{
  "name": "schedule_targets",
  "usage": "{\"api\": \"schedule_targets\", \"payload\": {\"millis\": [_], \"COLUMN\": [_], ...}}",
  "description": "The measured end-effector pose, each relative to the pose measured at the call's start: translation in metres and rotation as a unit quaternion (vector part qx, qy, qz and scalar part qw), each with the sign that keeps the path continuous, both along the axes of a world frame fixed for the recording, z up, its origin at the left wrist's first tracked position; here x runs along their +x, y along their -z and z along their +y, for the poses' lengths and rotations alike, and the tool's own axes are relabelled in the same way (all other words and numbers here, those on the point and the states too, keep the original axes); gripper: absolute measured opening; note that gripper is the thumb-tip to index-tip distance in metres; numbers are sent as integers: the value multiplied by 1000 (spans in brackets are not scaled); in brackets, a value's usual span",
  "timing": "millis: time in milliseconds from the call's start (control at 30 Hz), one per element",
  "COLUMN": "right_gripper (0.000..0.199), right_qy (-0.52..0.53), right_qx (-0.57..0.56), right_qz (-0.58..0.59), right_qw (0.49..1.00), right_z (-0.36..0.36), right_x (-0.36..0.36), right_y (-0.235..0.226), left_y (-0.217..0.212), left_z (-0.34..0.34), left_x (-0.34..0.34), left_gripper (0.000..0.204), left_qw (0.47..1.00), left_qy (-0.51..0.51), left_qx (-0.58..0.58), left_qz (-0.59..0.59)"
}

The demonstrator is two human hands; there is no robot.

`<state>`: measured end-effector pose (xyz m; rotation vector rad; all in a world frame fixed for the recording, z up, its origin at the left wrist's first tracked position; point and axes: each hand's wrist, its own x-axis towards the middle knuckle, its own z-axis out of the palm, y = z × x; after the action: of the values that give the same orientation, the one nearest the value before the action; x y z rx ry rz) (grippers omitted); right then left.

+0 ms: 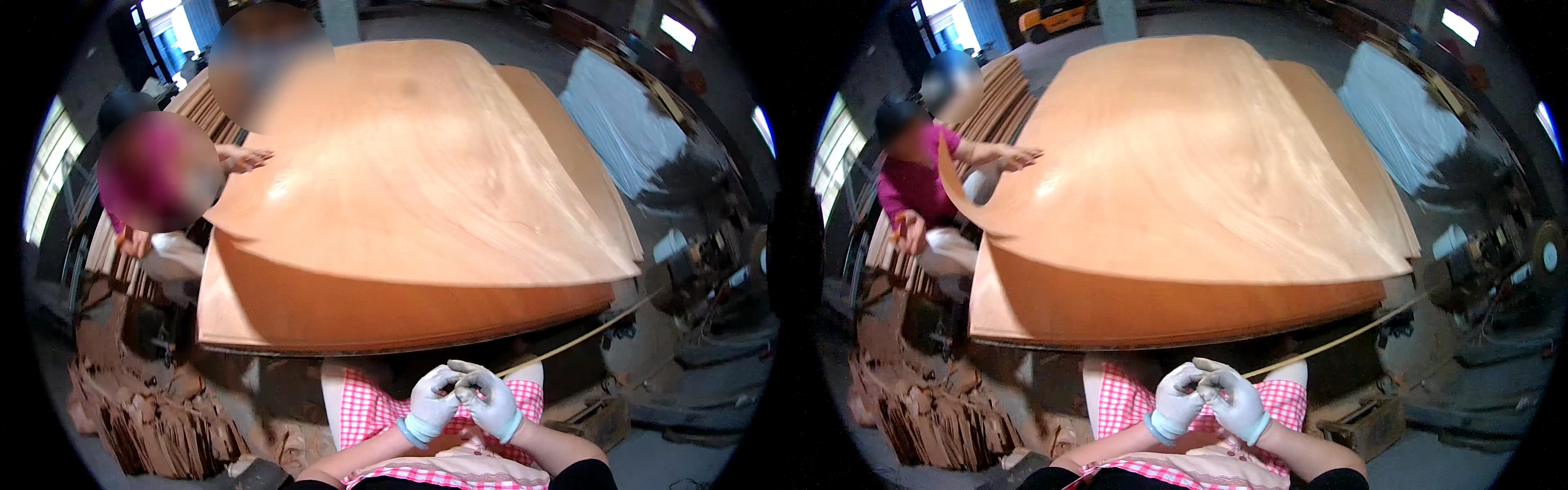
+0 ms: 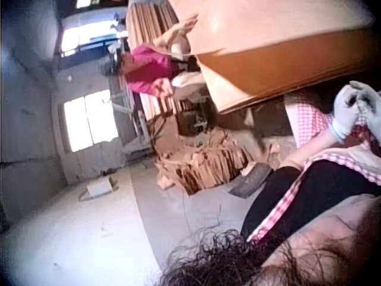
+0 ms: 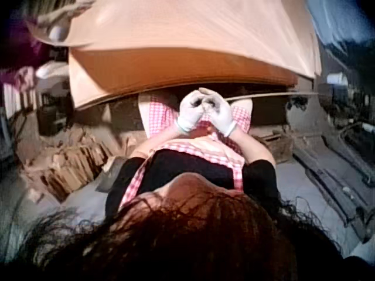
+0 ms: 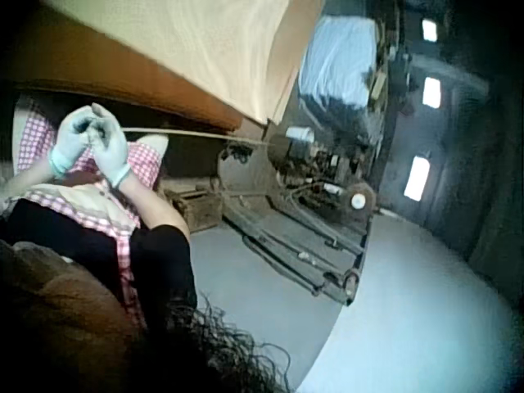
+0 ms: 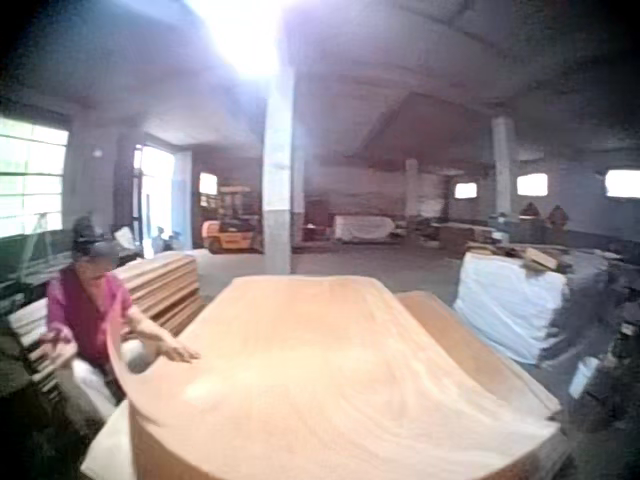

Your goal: The person peels thin strips of wood veneer from a large sheet using a thin metal tool. They work alongside a coworker who is also peeling veneer from a separate sheet. The person carefully lifts the veneer layers and removes them from the main sheet.

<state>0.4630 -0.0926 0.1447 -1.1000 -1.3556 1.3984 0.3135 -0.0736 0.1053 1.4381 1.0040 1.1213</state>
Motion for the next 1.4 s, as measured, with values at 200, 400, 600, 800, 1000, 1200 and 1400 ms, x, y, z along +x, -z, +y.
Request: {"api": "schedule_targets", "payload": {"millis": [200, 400, 600, 800, 1000, 1200, 1400], "right_gripper": [41, 13, 12, 19, 25, 33, 40], "right_qy": [19, 0, -3, 9, -19, -93, -65], "right_qx": [-43, 25, 23, 23, -8, -109, -134], "right_qz": [-49, -375, -484, -532, -511, -563, -611], "right_qw": [998, 927, 874, 846, 859, 814, 778], "right_z": [16, 63, 97, 110, 119, 142, 151], "right_x": [-27, 35, 117, 79, 31, 16, 52], "right_y": [3, 7, 30, 24, 11, 40, 51], "left_y": [17, 33, 76, 82, 89, 111, 95], "left_z": [-3, 40, 66, 87, 91, 90, 96], "left_x": [-23, -139, -368, -484, -538, -547, -531], "left_gripper": [12, 14, 15, 20, 23, 30, 73], "left_qw": [975, 900, 815, 751, 719, 725, 709], "left_qy": [-45, -312, -572, -624, -625, -587, -613], "left_qx": [-159, -143, -92, -152, -203, -207, -240], "left_qz": [-152, -269, 28, 154, 226, 296, 254]}}
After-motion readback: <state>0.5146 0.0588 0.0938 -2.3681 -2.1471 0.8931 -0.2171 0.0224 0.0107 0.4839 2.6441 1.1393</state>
